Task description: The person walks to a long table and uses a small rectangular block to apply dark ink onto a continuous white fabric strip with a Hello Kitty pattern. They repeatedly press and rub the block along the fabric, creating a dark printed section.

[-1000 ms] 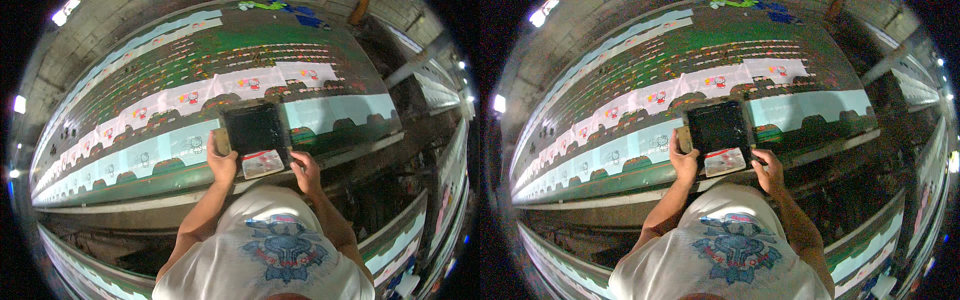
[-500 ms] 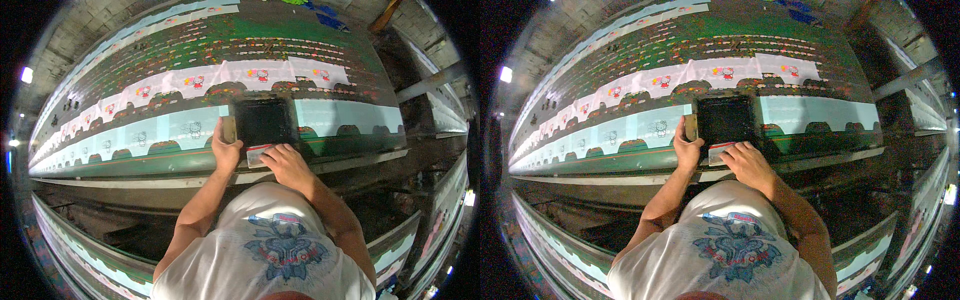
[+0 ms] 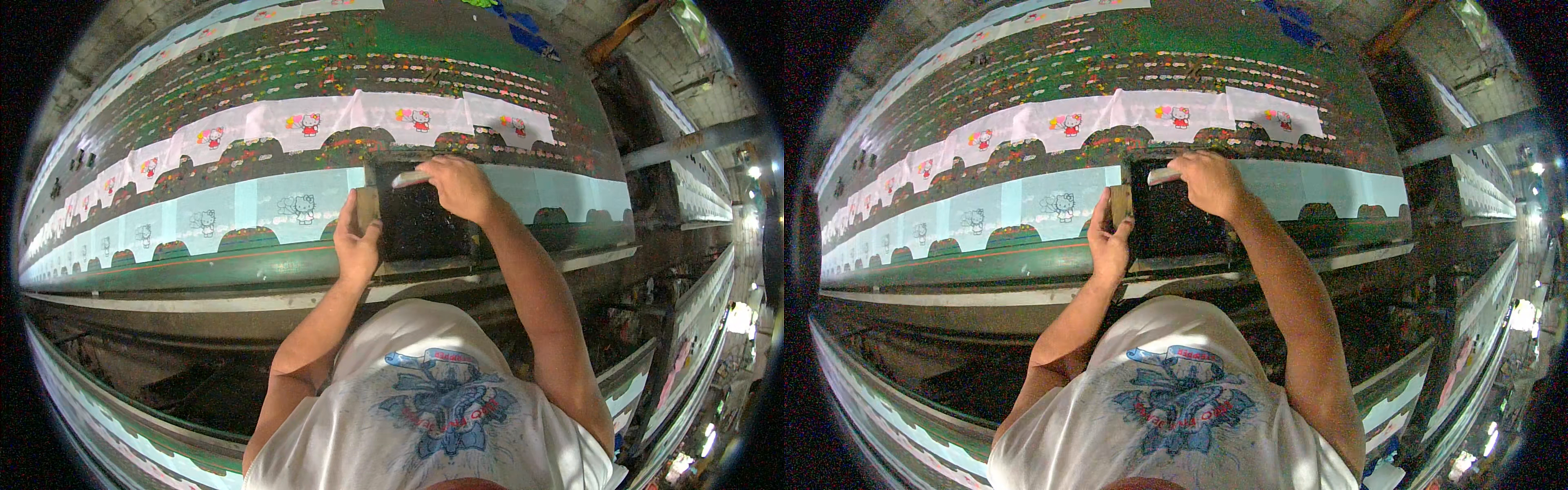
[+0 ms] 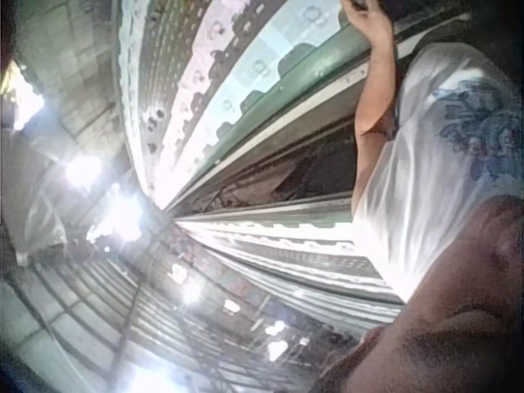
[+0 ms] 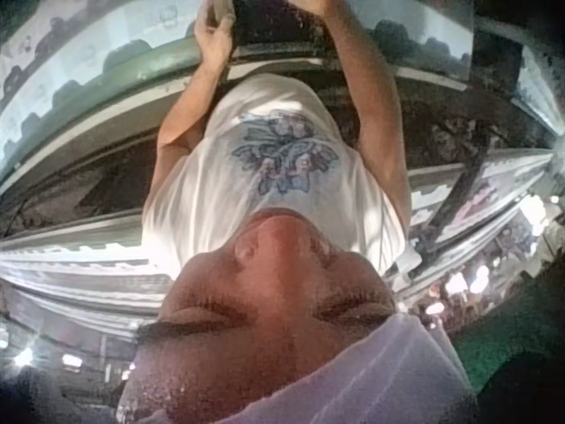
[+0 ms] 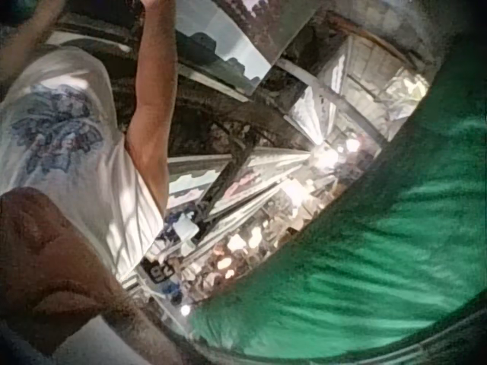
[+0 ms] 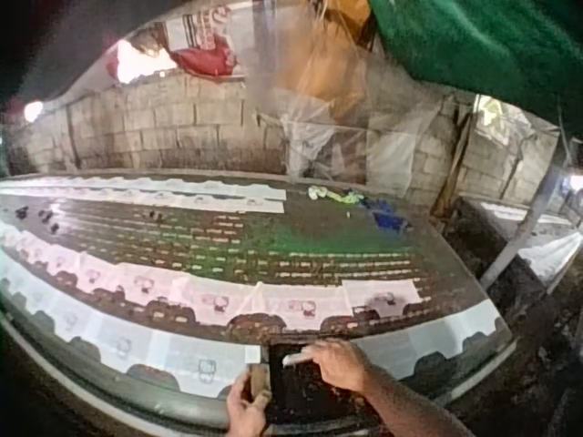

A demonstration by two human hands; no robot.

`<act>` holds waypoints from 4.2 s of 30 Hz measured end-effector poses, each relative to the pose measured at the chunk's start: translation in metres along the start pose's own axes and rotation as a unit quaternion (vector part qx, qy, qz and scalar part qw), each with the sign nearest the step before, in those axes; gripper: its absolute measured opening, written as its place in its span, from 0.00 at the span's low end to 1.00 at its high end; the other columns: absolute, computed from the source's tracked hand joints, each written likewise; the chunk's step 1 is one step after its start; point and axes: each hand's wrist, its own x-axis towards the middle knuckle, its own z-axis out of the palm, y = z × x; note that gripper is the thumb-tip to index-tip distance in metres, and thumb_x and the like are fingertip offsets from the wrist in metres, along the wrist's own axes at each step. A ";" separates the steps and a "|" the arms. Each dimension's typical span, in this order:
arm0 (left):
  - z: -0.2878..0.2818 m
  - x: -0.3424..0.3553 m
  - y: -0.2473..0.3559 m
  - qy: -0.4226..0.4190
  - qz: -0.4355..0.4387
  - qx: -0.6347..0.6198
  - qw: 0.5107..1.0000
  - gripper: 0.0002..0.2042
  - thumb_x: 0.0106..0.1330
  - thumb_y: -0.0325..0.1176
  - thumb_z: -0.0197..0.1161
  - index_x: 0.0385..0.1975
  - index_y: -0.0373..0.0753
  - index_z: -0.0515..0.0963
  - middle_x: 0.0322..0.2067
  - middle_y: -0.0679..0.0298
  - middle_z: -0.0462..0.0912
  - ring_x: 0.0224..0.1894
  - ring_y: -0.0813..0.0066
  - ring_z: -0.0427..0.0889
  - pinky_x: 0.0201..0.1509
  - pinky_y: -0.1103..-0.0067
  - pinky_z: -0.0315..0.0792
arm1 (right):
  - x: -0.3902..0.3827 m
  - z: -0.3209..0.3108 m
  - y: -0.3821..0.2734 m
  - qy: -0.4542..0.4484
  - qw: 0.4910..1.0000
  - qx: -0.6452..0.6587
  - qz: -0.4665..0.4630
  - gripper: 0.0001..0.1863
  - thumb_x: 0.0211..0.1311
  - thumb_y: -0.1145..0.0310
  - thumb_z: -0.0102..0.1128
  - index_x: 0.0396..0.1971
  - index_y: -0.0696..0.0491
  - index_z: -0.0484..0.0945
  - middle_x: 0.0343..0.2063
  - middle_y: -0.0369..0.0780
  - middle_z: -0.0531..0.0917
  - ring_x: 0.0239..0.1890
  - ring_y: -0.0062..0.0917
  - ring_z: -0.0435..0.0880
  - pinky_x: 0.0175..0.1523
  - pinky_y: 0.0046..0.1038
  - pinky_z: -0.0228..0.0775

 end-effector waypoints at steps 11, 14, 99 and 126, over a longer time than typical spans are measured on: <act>-0.003 -0.001 0.001 0.001 0.000 0.015 1.000 0.40 0.72 0.11 0.65 0.86 0.30 0.64 0.76 0.51 0.78 0.76 0.63 0.78 0.82 0.69 0.69 | -0.068 0.027 -0.046 0.052 0.997 0.031 -0.044 0.32 0.56 0.79 0.65 0.64 0.51 0.86 0.57 0.44 0.87 0.57 0.44 0.84 0.63 0.49 0.75; 0.001 -0.001 0.003 0.002 0.000 -0.002 1.000 0.40 0.71 0.11 0.65 0.86 0.32 0.65 0.73 0.53 0.80 0.73 0.65 0.80 0.79 0.70 0.71 | -0.100 0.031 -0.070 0.029 0.999 0.031 -0.021 0.31 0.58 0.83 0.62 0.64 0.53 0.87 0.62 0.44 0.86 0.61 0.44 0.83 0.65 0.49 0.73; 0.297 -0.062 -0.033 0.058 0.035 0.157 0.985 0.53 0.49 0.11 0.68 0.86 0.28 0.62 0.77 0.50 0.74 0.78 0.60 0.74 0.85 0.68 0.64 | -0.357 -0.044 0.192 0.242 0.911 0.288 0.171 0.18 0.70 0.76 0.75 0.58 0.55 0.89 0.58 0.46 0.90 0.63 0.45 0.89 0.71 0.44 0.80; 0.490 -0.090 -0.112 0.046 -0.002 0.119 0.992 0.56 0.49 0.06 0.69 0.87 0.30 0.62 0.77 0.51 0.76 0.76 0.61 0.78 0.81 0.69 0.71 | -0.392 -0.143 0.314 -0.059 0.996 -0.028 -0.059 0.19 0.72 0.69 0.61 0.60 0.52 0.86 0.56 0.43 0.86 0.58 0.41 0.84 0.63 0.44 0.80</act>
